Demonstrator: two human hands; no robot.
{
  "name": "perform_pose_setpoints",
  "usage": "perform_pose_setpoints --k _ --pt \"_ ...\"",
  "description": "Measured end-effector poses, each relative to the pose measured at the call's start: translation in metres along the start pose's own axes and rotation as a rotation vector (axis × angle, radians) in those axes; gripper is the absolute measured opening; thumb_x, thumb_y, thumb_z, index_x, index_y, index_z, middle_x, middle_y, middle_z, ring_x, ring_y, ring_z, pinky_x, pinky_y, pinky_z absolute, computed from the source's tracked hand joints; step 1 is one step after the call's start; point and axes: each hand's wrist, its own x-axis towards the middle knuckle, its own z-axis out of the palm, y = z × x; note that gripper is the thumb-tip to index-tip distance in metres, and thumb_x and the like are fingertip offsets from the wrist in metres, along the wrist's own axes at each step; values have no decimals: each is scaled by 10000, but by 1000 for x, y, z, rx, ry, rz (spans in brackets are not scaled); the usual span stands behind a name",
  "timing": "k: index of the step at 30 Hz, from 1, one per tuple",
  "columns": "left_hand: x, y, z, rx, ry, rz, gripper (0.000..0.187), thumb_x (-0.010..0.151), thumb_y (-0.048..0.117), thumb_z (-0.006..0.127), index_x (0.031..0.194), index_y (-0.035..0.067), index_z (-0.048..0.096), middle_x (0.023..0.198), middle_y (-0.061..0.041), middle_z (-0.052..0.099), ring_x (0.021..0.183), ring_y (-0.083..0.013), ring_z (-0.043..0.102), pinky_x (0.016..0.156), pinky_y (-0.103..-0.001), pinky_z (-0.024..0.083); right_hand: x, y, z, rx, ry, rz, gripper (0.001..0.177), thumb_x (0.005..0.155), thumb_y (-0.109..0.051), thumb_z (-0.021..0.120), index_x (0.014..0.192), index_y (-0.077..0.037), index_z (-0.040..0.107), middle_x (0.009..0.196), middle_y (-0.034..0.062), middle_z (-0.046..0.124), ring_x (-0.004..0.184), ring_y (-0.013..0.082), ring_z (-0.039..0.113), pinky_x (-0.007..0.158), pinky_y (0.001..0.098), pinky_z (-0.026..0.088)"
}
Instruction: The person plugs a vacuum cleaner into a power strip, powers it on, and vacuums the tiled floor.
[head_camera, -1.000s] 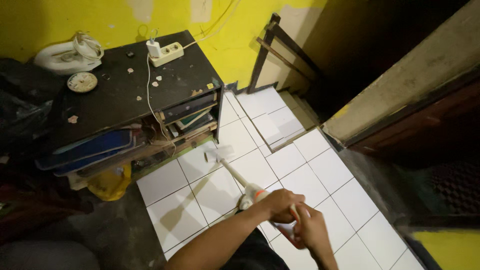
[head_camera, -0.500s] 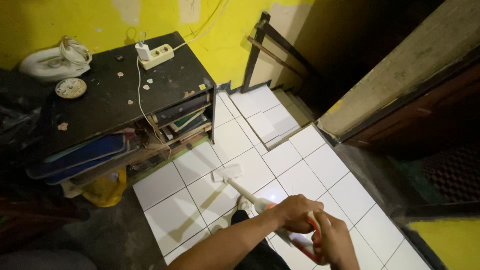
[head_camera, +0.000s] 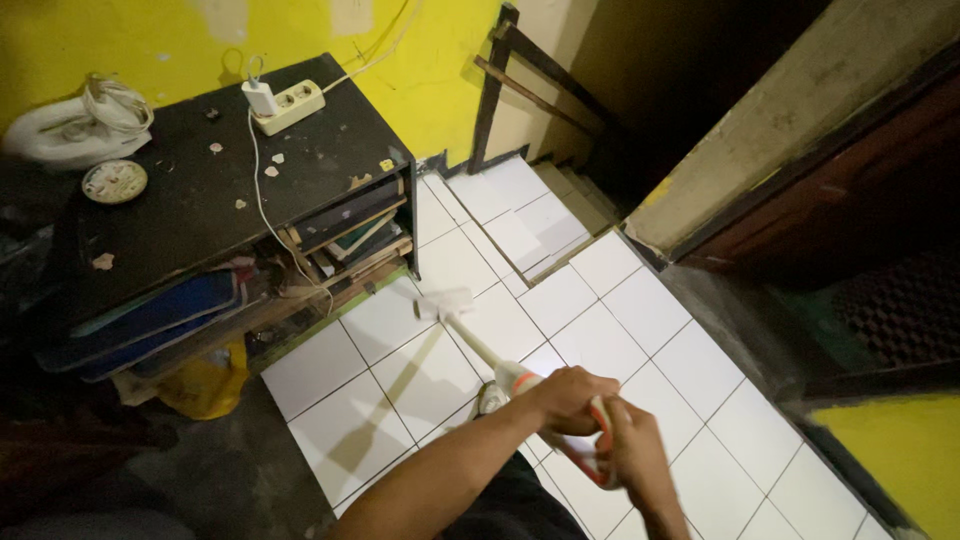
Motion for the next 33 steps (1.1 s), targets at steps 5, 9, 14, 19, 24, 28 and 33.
perform_pose_setpoints --k 5,9,14,19,24,28,33 --pt "19 42 17 -182 -2 125 215 720 197 709 893 130 602 736 -110 674 729 -365 681 656 -432 536 -35 -22 -46 -45 22 113 542 1017 -420 516 988 78 729 578 125 529 420 224 488 410 376 384" --pt "21 55 24 -194 -99 112 176 763 217 712 852 140 582 710 -75 682 693 -316 700 659 -407 550 -54 -24 -47 23 105 156 476 989 -342 520 968 96 705 575 126 494 435 199 403 427 368 315" --pt "27 38 22 -122 -56 277 166 760 193 710 855 148 582 772 -65 696 698 -307 697 660 -411 541 -49 -21 -38 32 158 109 483 976 -318 556 928 130 731 577 150 512 427 211 439 424 375 360" --pt "22 13 14 -116 -110 175 208 718 177 704 893 137 597 755 -95 696 728 -347 695 662 -443 539 -18 5 -19 55 143 -24 426 961 -308 528 988 59 741 569 135 547 410 212 464 392 374 372" --pt "9 -13 11 -18 -149 74 282 671 156 698 932 127 594 767 -140 696 785 -393 683 672 -484 517 13 32 3 46 46 -83 464 993 -337 526 991 80 730 571 123 579 411 186 518 391 337 411" --pt "9 -3 12 -21 -55 -3 203 812 268 717 892 132 589 804 -147 706 800 -396 696 703 -472 540 21 23 -7 -32 33 -29 411 969 -351 508 1003 -13 741 554 102 565 396 187 508 375 354 395" --pt "19 39 20 -26 8 -3 280 725 285 741 896 124 588 774 -149 705 764 -398 703 686 -466 561 2 -6 -60 -127 -74 -39 444 960 -351 575 879 63 715 533 86 553 410 166 492 394 344 383"
